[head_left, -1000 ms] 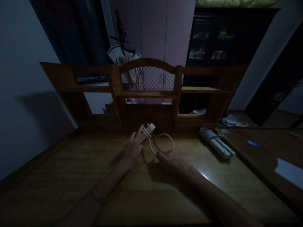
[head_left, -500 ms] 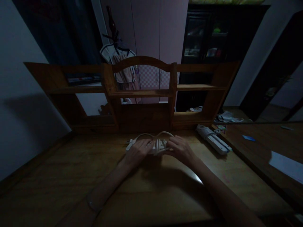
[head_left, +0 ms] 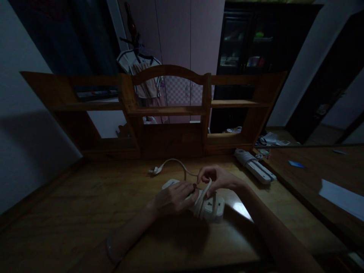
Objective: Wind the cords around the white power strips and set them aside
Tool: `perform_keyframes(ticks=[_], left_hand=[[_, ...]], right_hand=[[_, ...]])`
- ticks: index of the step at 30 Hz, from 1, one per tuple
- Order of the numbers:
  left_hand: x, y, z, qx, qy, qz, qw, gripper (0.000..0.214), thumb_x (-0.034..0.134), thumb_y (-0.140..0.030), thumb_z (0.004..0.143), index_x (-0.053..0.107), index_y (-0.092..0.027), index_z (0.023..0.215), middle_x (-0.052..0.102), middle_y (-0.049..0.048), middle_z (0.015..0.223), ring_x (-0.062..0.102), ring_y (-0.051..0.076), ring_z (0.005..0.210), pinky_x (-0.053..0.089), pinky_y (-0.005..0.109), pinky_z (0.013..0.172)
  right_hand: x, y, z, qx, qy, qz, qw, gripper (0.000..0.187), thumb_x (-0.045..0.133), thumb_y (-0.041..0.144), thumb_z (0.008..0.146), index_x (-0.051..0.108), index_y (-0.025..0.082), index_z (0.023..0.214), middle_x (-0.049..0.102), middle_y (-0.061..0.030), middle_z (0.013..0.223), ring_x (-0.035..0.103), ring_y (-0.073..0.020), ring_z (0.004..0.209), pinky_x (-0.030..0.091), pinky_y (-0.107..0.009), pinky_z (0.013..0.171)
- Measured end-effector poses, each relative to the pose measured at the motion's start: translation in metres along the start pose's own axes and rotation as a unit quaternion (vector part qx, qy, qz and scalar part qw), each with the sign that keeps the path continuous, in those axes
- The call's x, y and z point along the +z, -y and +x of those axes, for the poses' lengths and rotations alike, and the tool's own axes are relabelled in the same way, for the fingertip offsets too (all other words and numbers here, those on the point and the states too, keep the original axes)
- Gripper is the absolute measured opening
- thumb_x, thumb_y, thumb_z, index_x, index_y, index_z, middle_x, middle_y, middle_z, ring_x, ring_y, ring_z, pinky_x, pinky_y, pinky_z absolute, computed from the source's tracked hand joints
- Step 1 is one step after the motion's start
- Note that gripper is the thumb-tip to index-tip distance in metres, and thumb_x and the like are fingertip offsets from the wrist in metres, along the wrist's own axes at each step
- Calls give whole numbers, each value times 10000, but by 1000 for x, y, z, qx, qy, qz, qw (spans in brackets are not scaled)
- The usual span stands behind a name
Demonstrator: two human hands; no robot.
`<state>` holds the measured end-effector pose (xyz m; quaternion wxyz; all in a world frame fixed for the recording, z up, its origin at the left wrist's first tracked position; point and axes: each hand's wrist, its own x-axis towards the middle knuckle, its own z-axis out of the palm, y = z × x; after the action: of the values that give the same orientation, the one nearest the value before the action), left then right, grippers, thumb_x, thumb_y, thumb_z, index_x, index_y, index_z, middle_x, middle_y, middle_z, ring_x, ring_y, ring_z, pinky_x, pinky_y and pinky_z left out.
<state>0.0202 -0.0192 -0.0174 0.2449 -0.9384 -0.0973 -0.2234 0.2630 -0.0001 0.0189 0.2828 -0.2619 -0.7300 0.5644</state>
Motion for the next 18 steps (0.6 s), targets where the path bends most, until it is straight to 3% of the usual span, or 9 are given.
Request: perform_keyframes(ticks=[3,6,8,11,15,18], left_hand=[[-4,-11,5,26,-79,13,996,227,456,-166,897,562,-147,1097,661,116,1061,628,228,1001,531,356,846],[-8,-16,6,13,-103,5,995,198,436,-136,885,586,-141,1015,655,131,1112,623,234,1032,524,374,883],[-8,-14,4,-11,-118,-30,992,229,385,-115,891,573,-135,1019,642,150,1143,602,233,1078,512,391,906],[-3,-4,-3,-98,-144,-94,980,299,367,-159,900,514,-128,1159,646,154,1124,597,219,1088,510,384,908],[13,13,-19,-207,-180,-114,955,442,505,-305,869,443,-137,1273,644,151,1112,611,242,1061,507,386,904],[21,20,-26,-287,-222,-119,924,586,597,-357,822,387,-157,1331,614,159,1181,605,260,1077,497,387,909]], right_hand=[[1,-5,2,-2,56,74,996,480,884,297,506,671,142,907,474,40,752,449,-93,686,377,-189,591],[6,-13,7,-5,70,118,991,430,877,275,529,668,141,880,520,29,766,483,-99,715,398,-200,647],[11,-20,11,-1,42,144,989,409,851,303,578,651,144,896,557,17,786,507,-104,705,411,-206,649],[20,-28,17,0,-35,142,989,310,744,357,720,635,145,918,607,-15,816,555,-132,707,446,-242,669],[37,-39,26,-71,-125,20,989,230,595,330,841,634,158,988,649,-62,931,595,-206,859,462,-321,807],[50,-47,31,-123,-192,-140,963,292,515,291,886,560,179,1152,635,-90,1038,584,-236,962,448,-371,861]])
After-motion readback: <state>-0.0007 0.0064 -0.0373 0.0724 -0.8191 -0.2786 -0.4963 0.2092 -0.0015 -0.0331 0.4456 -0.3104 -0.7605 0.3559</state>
